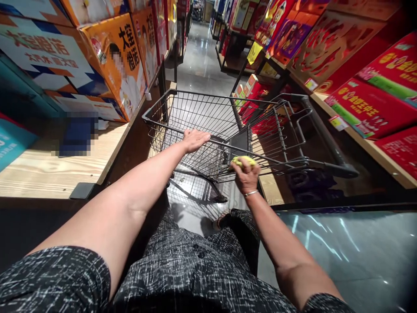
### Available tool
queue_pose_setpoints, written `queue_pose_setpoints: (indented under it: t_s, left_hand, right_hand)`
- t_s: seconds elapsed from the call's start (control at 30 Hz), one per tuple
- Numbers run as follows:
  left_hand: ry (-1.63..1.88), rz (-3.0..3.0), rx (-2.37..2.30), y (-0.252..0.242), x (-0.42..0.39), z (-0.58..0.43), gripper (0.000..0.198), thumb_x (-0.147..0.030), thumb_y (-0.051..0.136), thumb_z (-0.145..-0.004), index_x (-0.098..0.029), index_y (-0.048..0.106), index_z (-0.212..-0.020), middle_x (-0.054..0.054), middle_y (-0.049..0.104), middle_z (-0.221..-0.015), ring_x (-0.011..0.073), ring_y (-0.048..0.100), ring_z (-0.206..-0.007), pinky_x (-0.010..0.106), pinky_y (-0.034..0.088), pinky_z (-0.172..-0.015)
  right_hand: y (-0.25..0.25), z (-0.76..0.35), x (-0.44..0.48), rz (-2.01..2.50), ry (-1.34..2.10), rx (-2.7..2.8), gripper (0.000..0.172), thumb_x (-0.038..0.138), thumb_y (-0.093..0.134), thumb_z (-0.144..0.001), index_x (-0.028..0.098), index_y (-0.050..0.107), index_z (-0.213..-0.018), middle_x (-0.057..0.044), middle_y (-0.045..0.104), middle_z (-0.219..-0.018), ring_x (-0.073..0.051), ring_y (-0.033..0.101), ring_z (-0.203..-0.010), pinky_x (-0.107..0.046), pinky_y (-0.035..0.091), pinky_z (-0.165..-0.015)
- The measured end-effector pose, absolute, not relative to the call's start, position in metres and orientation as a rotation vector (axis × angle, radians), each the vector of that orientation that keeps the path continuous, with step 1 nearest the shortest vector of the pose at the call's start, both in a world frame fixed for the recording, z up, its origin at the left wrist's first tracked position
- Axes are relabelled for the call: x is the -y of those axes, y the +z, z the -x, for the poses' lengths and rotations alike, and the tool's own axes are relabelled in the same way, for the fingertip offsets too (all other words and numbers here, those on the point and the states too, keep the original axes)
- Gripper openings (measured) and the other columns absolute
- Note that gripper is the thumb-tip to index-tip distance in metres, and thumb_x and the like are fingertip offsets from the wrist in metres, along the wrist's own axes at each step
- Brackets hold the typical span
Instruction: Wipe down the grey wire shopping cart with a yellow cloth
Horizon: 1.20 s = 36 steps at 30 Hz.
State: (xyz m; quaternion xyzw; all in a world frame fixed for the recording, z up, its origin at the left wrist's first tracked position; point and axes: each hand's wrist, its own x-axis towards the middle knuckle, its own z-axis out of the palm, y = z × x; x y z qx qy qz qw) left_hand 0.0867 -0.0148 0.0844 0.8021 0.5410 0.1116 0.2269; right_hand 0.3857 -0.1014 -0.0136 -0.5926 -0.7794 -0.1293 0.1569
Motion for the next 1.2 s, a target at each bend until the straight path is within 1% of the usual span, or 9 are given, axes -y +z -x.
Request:
queue_pose_setpoints:
  t_s: [0.1, 0.17, 0.33, 0.47, 0.7, 0.83, 0.93, 1.03, 1.2]
  left_hand:
    - [0.365, -2.172, -1.486, 0.082, 0.016, -0.086, 0.059, -0.046, 0.011, -0.109, -0.032, 0.044, -0.155, 0.002, 0.057, -0.148, 0.0322, 0.044, -0.128, 0.049, 0.025, -0.104]
    - [0.397, -2.161, -1.476, 0.079, 0.016, -0.087, 0.062, -0.047, 0.006, -0.109, -0.035, 0.045, -0.155, 0.001, 0.06, -0.143, 0.0313, 0.046, -0.124, 0.049, 0.027, -0.103]
    - [0.424, -2.195, -1.466, 0.072, 0.013, -0.088, 0.061, -0.05, 0.008, -0.109, -0.038, 0.051, -0.15, 0.0, 0.064, -0.137, 0.03, 0.048, -0.12, 0.049, 0.028, -0.101]
    - [0.35, -2.244, -1.486, 0.069, 0.009, -0.09, 0.06, -0.056, 0.013, -0.108, -0.039, 0.065, -0.132, 0.001, 0.066, -0.127, 0.0303, 0.048, -0.12, 0.048, 0.029, -0.099]
    - [0.35, -2.264, -1.453, 0.072, 0.01, -0.094, 0.063, -0.056, 0.012, -0.108, -0.031, 0.068, -0.121, 0.004, 0.065, -0.122, 0.0295, 0.048, -0.119, 0.048, 0.028, -0.098]
    - [0.36, -2.266, -1.425, 0.074, 0.012, -0.095, 0.063, -0.055, 0.012, -0.108, -0.028, 0.068, -0.119, 0.005, 0.065, -0.123, 0.0284, 0.048, -0.119, 0.048, 0.028, -0.1]
    - [0.369, -2.266, -1.417, 0.075, 0.014, -0.096, 0.061, -0.057, 0.016, -0.107, -0.027, 0.069, -0.116, 0.005, 0.065, -0.121, 0.0287, 0.048, -0.118, 0.048, 0.027, -0.101]
    - [0.39, -2.257, -1.416, 0.076, 0.016, -0.098, 0.059, -0.059, 0.019, -0.106, -0.028, 0.069, -0.115, 0.003, 0.066, -0.122, 0.0282, 0.048, -0.119, 0.048, 0.027, -0.102]
    - [0.416, -2.247, -1.405, 0.078, 0.019, -0.1, 0.058, -0.062, 0.022, -0.104, -0.029, 0.068, -0.114, 0.002, 0.065, -0.127, 0.0271, 0.047, -0.121, 0.048, 0.027, -0.103]
  right_hand:
    - [0.024, -0.406, 0.092, 1.6, -0.665, 1.885, 0.037, 0.02, 0.055, -0.092, 0.032, 0.075, -0.121, -0.012, 0.053, -0.14, -0.036, 0.041, -0.127, -0.057, 0.03, -0.106]
    - [0.024, -0.404, 0.087, 1.566, -0.706, 1.844, 0.038, 0.02, 0.055, -0.091, 0.029, 0.074, -0.122, -0.014, 0.052, -0.138, -0.036, 0.041, -0.128, -0.059, 0.029, -0.108]
    - [-0.054, -0.352, 0.088, 1.658, -0.209, 2.534, 0.045, 0.018, 0.045, -0.097, 0.039, 0.07, -0.128, -0.003, 0.053, -0.148, -0.032, 0.04, -0.134, -0.054, 0.035, -0.112]
    - [-0.113, -0.314, 0.09, 1.601, 0.225, 2.941, 0.045, 0.021, 0.041, -0.099, 0.036, 0.066, -0.134, 0.004, 0.044, -0.161, -0.031, 0.031, -0.147, -0.052, 0.026, -0.122]
    - [-0.117, -0.306, 0.078, 1.412, 0.33, 3.053, 0.035, 0.032, 0.046, -0.1, 0.035, 0.075, -0.12, 0.005, 0.05, -0.157, -0.029, 0.033, -0.149, -0.047, 0.026, -0.122]
    - [-0.091, -0.337, 0.084, 1.478, 0.233, 3.003, 0.039, 0.023, 0.048, -0.097, 0.032, 0.075, -0.123, 0.001, 0.053, -0.155, -0.03, 0.04, -0.143, -0.044, 0.031, -0.117]
    - [-0.063, -0.384, 0.096, 1.533, 0.005, 2.902, 0.041, 0.014, 0.05, -0.093, 0.031, 0.076, -0.12, -0.004, 0.059, -0.148, -0.029, 0.052, -0.123, -0.044, 0.041, -0.103]
    - [-0.033, -0.443, 0.111, 1.558, -0.296, 2.608, 0.036, 0.012, 0.054, -0.088, 0.03, 0.078, -0.108, -0.009, 0.066, -0.134, -0.028, 0.054, -0.107, -0.047, 0.043, -0.093]
    - [-0.017, -0.494, 0.127, 1.634, -0.619, 2.071, 0.032, 0.018, 0.057, -0.085, 0.03, 0.077, -0.107, -0.015, 0.06, -0.126, -0.034, 0.053, -0.116, -0.056, 0.036, -0.097]
